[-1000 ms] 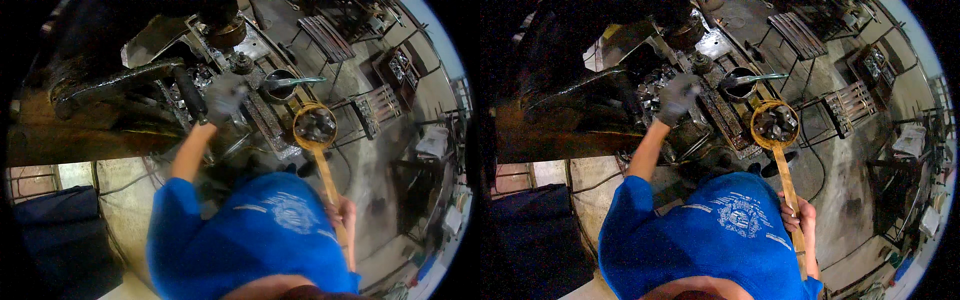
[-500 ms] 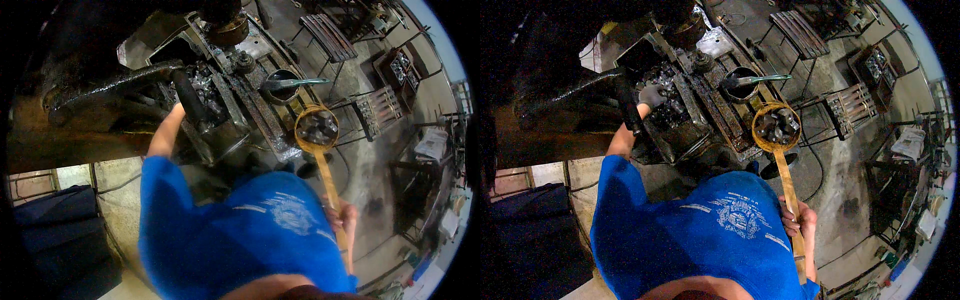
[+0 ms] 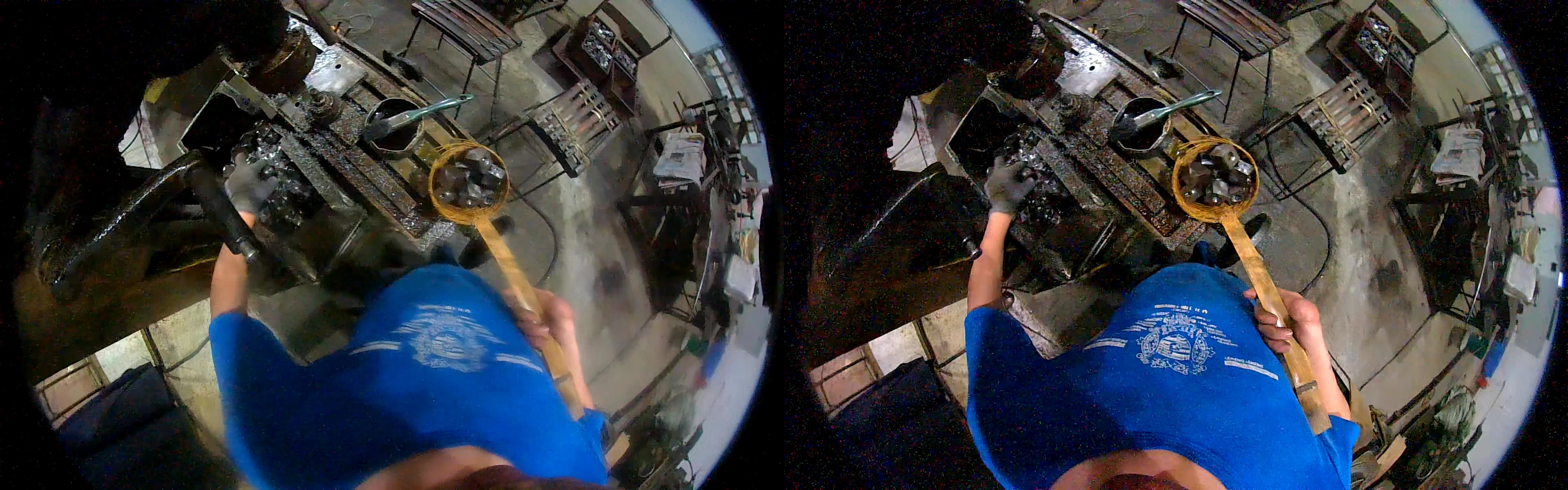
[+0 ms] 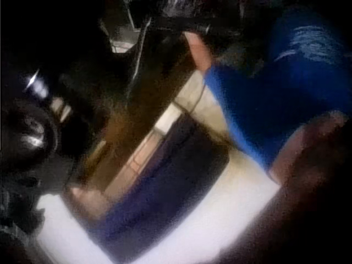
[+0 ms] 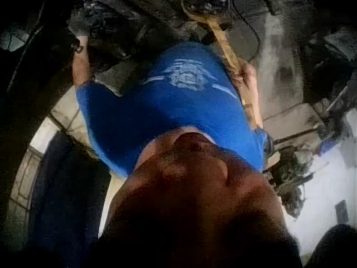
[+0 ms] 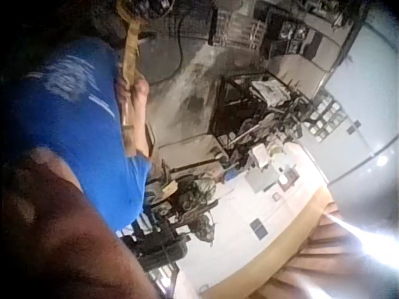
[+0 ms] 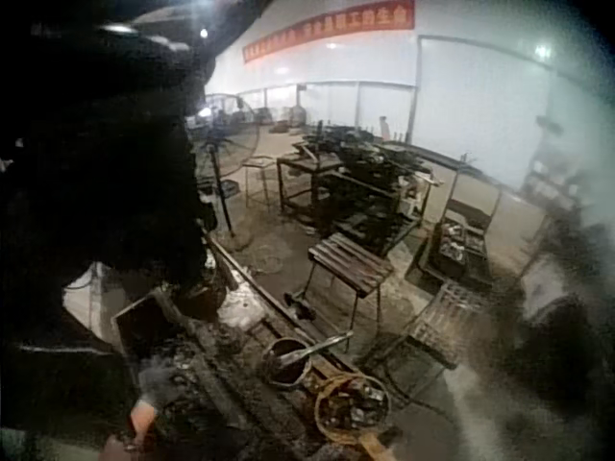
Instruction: The person uses a wooden-handled strainer to scoop small metal pieces from a pile on a workbench and transfers them into a metal bucket. The person repeatedly scoops and empties the strainer into the bucket throughout the clip.
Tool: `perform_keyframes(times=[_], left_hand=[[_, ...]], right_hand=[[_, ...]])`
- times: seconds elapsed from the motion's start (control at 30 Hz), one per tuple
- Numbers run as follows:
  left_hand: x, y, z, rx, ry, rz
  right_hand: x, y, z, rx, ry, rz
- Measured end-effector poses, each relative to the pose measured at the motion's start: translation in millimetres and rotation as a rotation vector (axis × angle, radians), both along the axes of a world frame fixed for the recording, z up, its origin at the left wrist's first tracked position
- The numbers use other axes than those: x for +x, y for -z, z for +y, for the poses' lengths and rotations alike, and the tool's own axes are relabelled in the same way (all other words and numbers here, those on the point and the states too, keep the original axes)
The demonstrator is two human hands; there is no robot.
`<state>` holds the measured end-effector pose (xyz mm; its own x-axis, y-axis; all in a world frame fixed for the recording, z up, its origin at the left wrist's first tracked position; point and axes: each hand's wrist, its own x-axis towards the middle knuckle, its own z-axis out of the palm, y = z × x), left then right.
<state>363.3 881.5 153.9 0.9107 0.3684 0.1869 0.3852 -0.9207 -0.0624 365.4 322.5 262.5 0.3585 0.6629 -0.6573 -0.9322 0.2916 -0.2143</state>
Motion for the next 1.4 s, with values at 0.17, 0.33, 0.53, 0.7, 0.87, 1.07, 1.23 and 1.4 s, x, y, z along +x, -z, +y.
perform_keyframes(times=[0.17, 0.33, 0.53, 0.7, 0.87, 1.07, 1.23, 1.4], left_hand=[[-12.9, -55.1, -84.6, -0.383, 0.219, -0.373], [17.6, -92.7, -209.2, -0.700, 0.565, -0.381], [76.1, -70.5, -281.3, -0.571, 0.744, -0.261], [86.1, -63.8, -280.4, -0.449, 0.803, -0.254], [84.0, -66.3, -282.9, -0.401, 0.831, -0.330], [76.8, -59.4, -296.4, -0.408, 0.897, -0.234], [68.1, -31.0, -314.1, -0.340, 1.062, -0.214], [76.7, -39.4, -309.4, -0.295, 1.083, -0.218]], right_hand=[[-1.4, 1.8, 0.2, 0.108, 0.020, -0.010], [0.8, -4.0, 5.6, 0.019, -0.017, -0.041], [-5.3, -5.3, 4.8, 0.042, 0.043, -0.018], [-5.4, 3.7, 3.5, 0.108, 0.010, -0.081], [-5.5, 0.1, 4.5, 0.085, 0.015, -0.074], [0.3, -2.7, 3.8, 0.050, -0.024, -0.066], [0.8, -6.5, 3.8, 0.056, 0.010, -0.043], [4.3, -6.9, 3.0, 0.088, -0.011, -0.063]])
